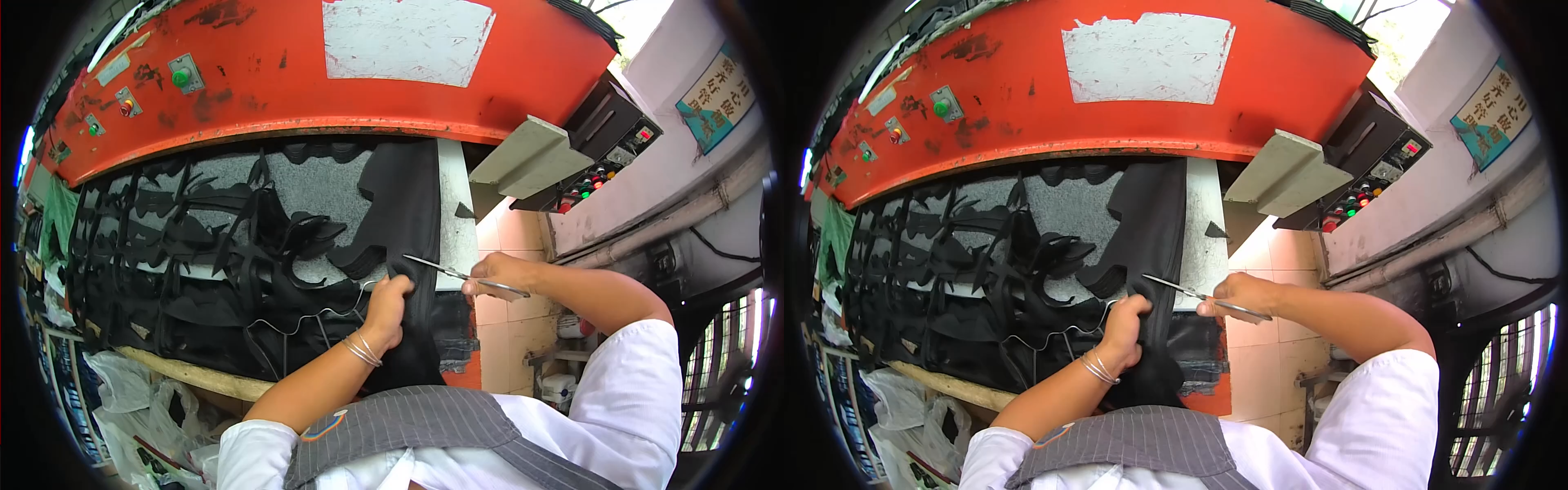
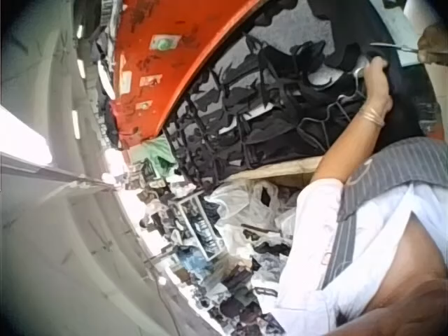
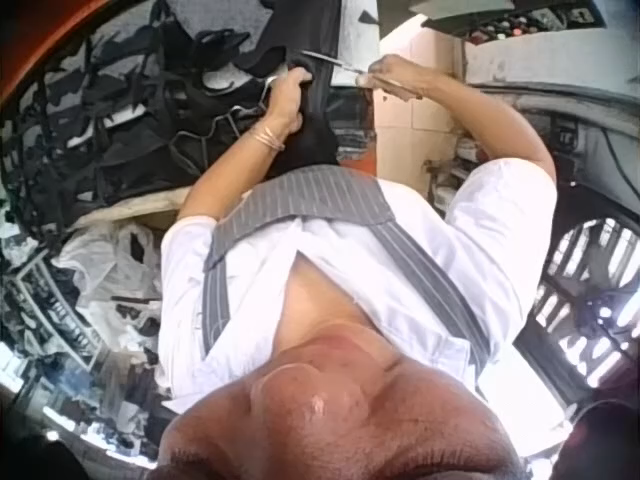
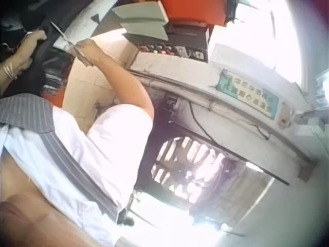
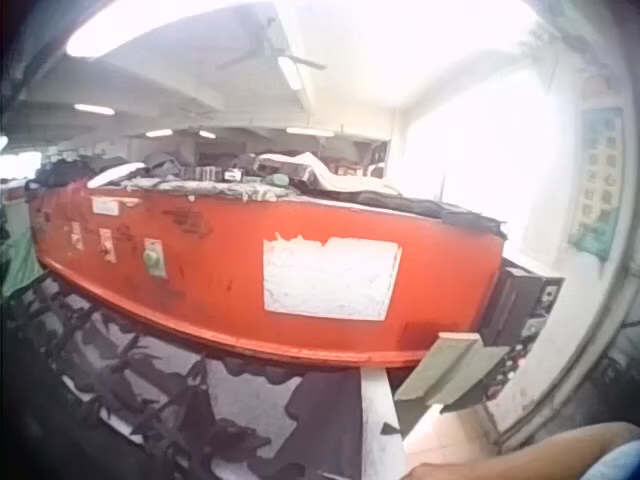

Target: Operating a hydraulic press to die-cut fabric or synthetic materials for shoe manufacturing.

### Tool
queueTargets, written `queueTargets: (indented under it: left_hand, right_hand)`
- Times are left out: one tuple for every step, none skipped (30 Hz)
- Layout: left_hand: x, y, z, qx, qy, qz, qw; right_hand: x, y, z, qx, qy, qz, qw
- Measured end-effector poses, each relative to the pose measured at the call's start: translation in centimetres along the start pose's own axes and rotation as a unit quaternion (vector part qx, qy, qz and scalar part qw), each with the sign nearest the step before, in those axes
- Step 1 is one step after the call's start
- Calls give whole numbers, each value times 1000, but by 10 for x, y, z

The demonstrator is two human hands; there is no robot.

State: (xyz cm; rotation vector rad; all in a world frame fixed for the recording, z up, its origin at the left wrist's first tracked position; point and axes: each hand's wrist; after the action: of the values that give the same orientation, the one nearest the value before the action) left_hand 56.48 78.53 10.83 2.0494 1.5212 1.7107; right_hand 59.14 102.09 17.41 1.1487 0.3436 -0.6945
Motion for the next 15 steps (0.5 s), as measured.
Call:
queueTargets:
  left_hand:
    - [0, 0, -3, -20, 42, -13, 999]
    - [3, 1, -2, -20, 45, -14, 999]
    - [7, 2, -1, -9, 12, 8, 1000]
    - [10, 3, 1, 1, -21, 31, 999]
    - [7, 2, -1, -22, -48, 25, 998]
    - [6, 2, -2, -23, -46, 23, 998]
    - [7, 3, -3, -41, -54, 38, 997]
    - [8, 4, -4, -59, -62, 54, 995]
    - [9, 5, -8, -62, -62, 53, 995]
    - [9, 6, -16, -73, -46, 60, 995]
    - [9, 8, -21, -83, -29, 67, 994]
    - [10, 8, -23, -83, -27, 64, 994]
    - [11, 11, -26, -81, -36, 60, 994]
    - [10, 13, -27, -79, -44, 57, 994]
    - [6, 14, -28, -77, -41, 54, 995]
  right_hand:
    - [3, 2, 0, -5, 1, -22, 1000]
    - [3, 2, -1, -4, 3, -19, 1000]
    - [3, 4, -1, 8, 26, -17, 999]
    - [1, 10, 3, 22, 47, -15, 999]
    - [-11, 10, 15, 99, 11, 98, 990]
    - [-11, 4, 10, 99, 12, 101, 990]
    - [-9, -1, 8, -2, 32, 42, 999]
    - [-9, -4, 7, -104, 53, -16, 993]
    - [-9, -5, 6, -137, 31, -37, 989]
    - [-13, -6, 10, -139, 31, -34, 989]
    - [-15, -7, 12, -101, 28, 4, 994]
    - [-17, -7, 17, -63, 27, 43, 997]
    - [-23, 0, 28, -38, 2, 59, 998]
    - [-21, -1, 27, -41, 4, 62, 997]
    - [-18, 0, 22, -64, 37, 28, 997]
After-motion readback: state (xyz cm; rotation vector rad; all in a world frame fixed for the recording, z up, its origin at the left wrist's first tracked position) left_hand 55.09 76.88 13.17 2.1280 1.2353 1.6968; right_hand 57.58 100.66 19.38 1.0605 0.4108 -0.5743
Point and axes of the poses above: each hand's wrist, its own y-axis away from the middle knuckle, its own x-axis out of the palm, z = x × y, and after that the axes turned 14 degrees about y, right-handed
